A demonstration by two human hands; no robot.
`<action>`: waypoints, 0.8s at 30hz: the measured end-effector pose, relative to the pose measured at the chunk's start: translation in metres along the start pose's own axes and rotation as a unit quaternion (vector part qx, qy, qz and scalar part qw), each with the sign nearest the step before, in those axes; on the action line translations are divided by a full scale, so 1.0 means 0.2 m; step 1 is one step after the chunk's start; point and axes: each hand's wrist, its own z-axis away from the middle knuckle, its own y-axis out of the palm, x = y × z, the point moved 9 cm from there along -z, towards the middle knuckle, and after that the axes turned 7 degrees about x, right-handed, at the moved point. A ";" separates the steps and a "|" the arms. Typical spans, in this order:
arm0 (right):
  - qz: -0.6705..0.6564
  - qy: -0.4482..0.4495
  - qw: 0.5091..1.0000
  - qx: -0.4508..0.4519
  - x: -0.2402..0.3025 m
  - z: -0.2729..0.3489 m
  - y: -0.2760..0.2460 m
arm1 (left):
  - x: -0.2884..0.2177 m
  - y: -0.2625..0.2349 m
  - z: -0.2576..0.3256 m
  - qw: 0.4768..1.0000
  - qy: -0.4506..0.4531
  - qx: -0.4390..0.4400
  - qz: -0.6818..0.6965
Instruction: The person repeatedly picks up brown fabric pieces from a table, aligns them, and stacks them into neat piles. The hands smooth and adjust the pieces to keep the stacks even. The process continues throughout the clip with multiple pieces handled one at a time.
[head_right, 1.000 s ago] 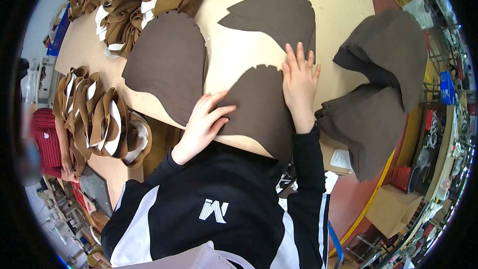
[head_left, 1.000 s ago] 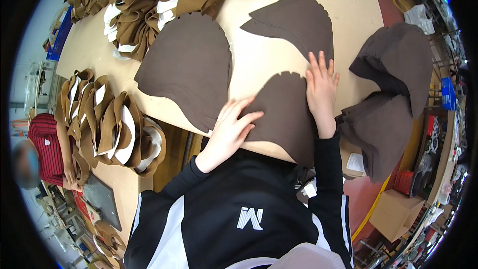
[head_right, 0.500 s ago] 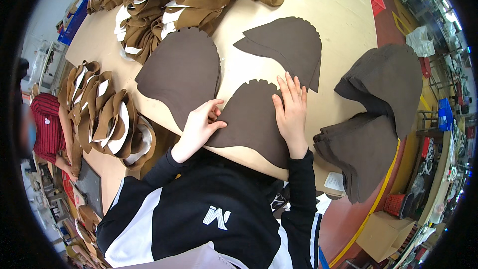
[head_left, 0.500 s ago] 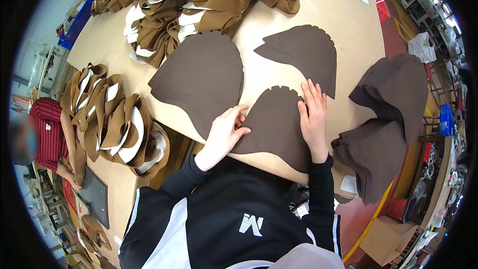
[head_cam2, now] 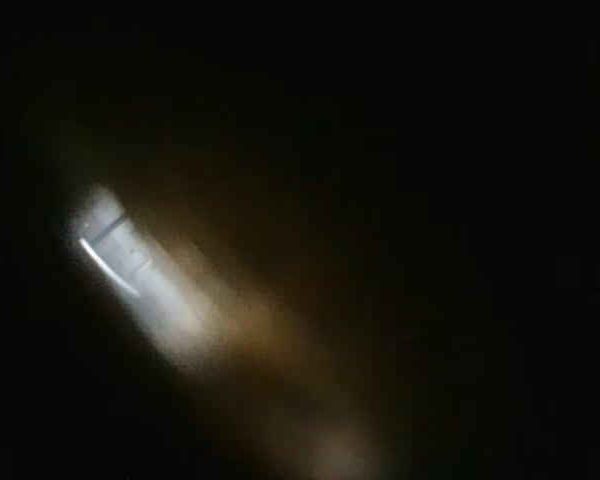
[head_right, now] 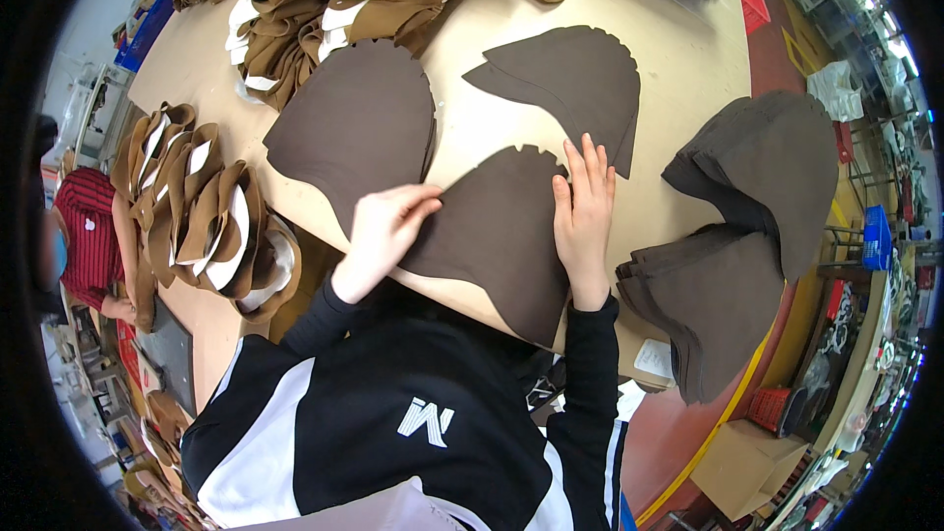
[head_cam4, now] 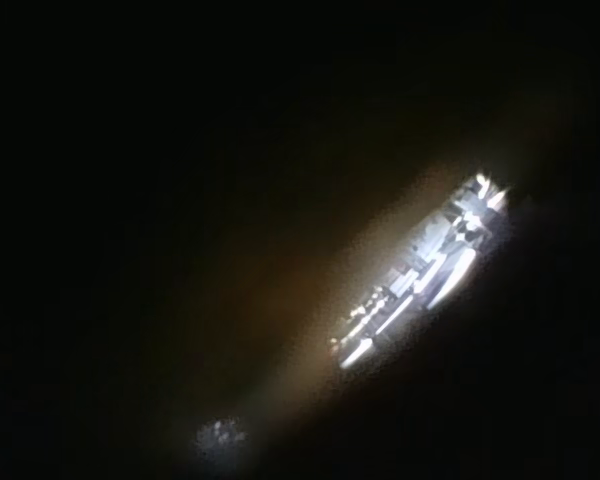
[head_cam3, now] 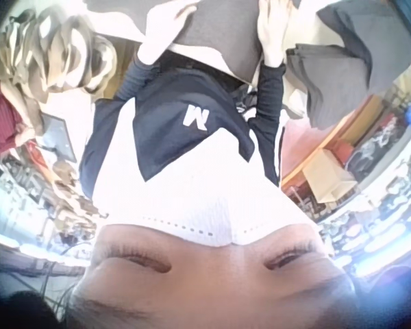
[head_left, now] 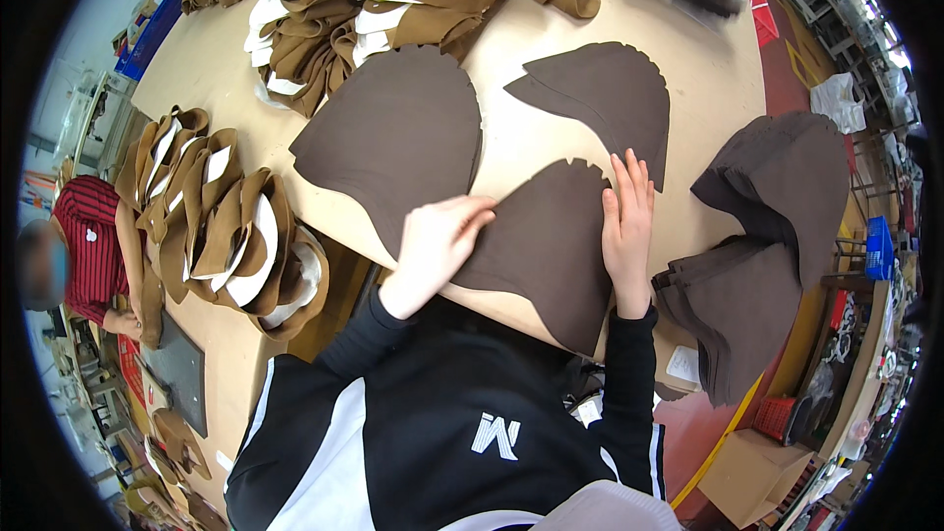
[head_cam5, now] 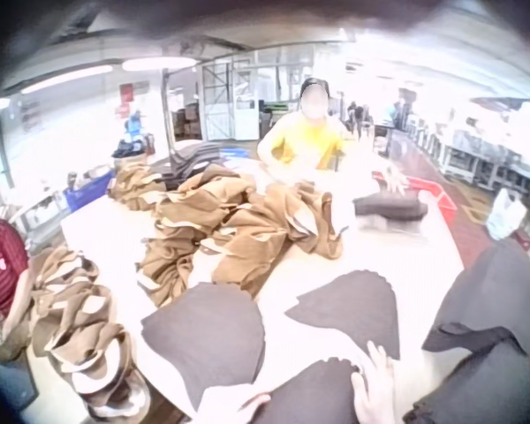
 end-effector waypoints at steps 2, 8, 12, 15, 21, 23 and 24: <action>-0.015 0.004 1.000 -0.009 -0.01 0.00 -0.02 | 0.04 -0.11 -0.05 0.999 -0.009 -0.027 -0.018; 0.009 -0.127 0.982 0.141 0.24 0.04 0.11 | 0.18 -0.83 -0.10 0.951 -0.010 -0.230 -0.209; 0.102 -0.215 0.931 0.278 0.39 0.23 0.44 | 0.22 -0.89 -0.06 0.964 -0.043 -0.222 -0.137; 0.196 -0.107 0.953 0.203 0.23 0.11 0.36 | 0.19 -0.75 -0.04 0.987 -0.054 -0.138 -0.066; 0.290 0.141 0.944 0.074 -0.27 0.05 0.06 | 0.05 -0.06 0.01 0.994 -0.022 0.105 0.021; 0.230 0.128 0.965 0.008 -0.25 0.03 0.00 | 0.05 0.12 0.08 0.991 -0.012 0.120 -0.057; 0.202 0.120 0.972 -0.025 -0.24 0.03 -0.04 | 0.02 0.16 0.10 0.988 -0.034 0.131 -0.071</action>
